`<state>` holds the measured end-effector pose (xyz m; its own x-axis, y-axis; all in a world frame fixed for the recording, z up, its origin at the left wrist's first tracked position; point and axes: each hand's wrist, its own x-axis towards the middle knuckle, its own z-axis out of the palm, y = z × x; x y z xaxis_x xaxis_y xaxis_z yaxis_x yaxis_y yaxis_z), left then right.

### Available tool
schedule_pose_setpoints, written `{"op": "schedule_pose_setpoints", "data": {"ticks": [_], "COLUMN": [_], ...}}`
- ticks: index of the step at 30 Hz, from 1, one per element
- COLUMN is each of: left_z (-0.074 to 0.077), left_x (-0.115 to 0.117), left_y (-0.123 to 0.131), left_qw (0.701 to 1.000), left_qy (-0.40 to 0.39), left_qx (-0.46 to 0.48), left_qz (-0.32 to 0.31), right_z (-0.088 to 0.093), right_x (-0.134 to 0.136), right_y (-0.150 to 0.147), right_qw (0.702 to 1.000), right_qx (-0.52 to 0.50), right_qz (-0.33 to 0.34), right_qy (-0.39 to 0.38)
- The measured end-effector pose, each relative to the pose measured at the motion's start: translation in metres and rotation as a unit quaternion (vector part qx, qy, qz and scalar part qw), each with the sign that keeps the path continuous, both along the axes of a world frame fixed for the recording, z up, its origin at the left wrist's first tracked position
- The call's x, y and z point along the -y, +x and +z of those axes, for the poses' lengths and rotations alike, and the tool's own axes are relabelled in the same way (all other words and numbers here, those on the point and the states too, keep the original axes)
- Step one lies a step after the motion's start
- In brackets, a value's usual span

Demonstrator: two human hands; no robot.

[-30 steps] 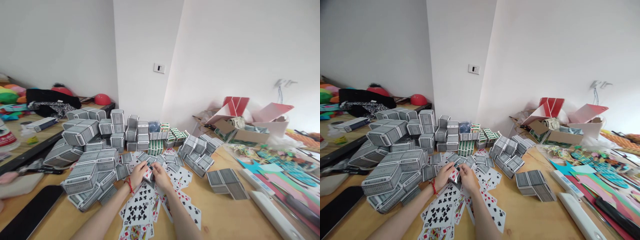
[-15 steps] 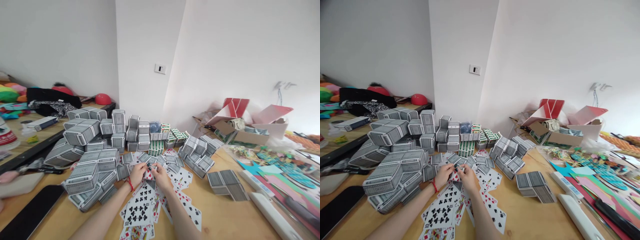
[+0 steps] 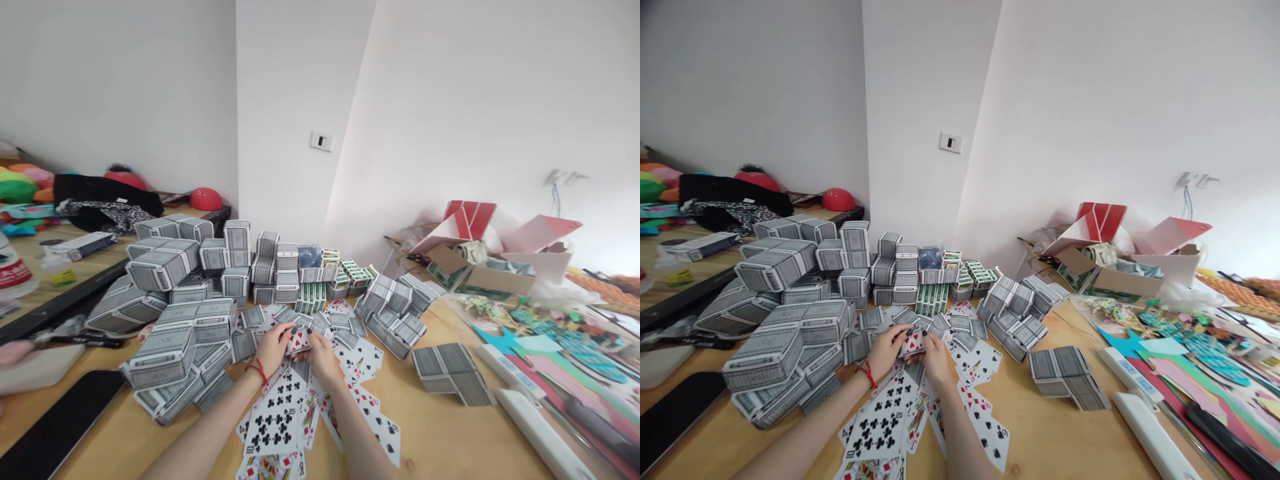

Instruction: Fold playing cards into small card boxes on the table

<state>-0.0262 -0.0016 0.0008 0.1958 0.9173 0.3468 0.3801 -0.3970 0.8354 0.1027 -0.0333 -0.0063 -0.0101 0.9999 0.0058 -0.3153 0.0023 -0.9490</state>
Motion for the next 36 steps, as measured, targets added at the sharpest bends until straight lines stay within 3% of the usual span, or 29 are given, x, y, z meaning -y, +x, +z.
{"op": "schedule_pose_setpoints", "data": {"ticks": [4,11,20,23,26,29,32,36], "left_z": [0.001,0.003,-0.002,0.0,0.004,0.011,0.019,0.026], "left_x": [0.003,0.007,0.01,0.011,0.011,0.011,0.016,0.025], "left_y": [0.001,0.002,0.002,0.002,0.001,-0.001,-0.003,-0.004], "left_qw": [1.0,0.999,0.996,0.996,0.995,0.993,0.998,0.992], "left_qy": [0.005,-0.013,-0.054,-0.039,-0.005,0.01,0.039,0.084], "left_qx": [0.0,0.029,0.068,0.081,0.071,0.05,0.013,-0.018], "left_qz": [-0.016,-0.024,-0.031,-0.001,0.067,0.102,0.055,-0.098], "right_z": [0.002,0.014,0.011,0.014,0.016,0.016,0.013,0.009], "right_x": [0.0,0.008,0.002,0.001,0.002,0.002,0.002,0.004], "right_y": [0.005,0.005,0.004,0.005,0.007,0.005,0.0,-0.006], "right_qw": [0.998,0.976,0.978,0.976,0.974,0.977,0.989,0.996], "right_qx": [-0.053,-0.145,-0.134,-0.128,-0.136,-0.15,-0.129,-0.07], "right_qz": [-0.007,0.146,0.132,0.146,0.153,0.125,0.049,-0.048], "right_qy": [-0.03,-0.065,-0.086,-0.094,-0.097,-0.084,-0.051,-0.01]}}
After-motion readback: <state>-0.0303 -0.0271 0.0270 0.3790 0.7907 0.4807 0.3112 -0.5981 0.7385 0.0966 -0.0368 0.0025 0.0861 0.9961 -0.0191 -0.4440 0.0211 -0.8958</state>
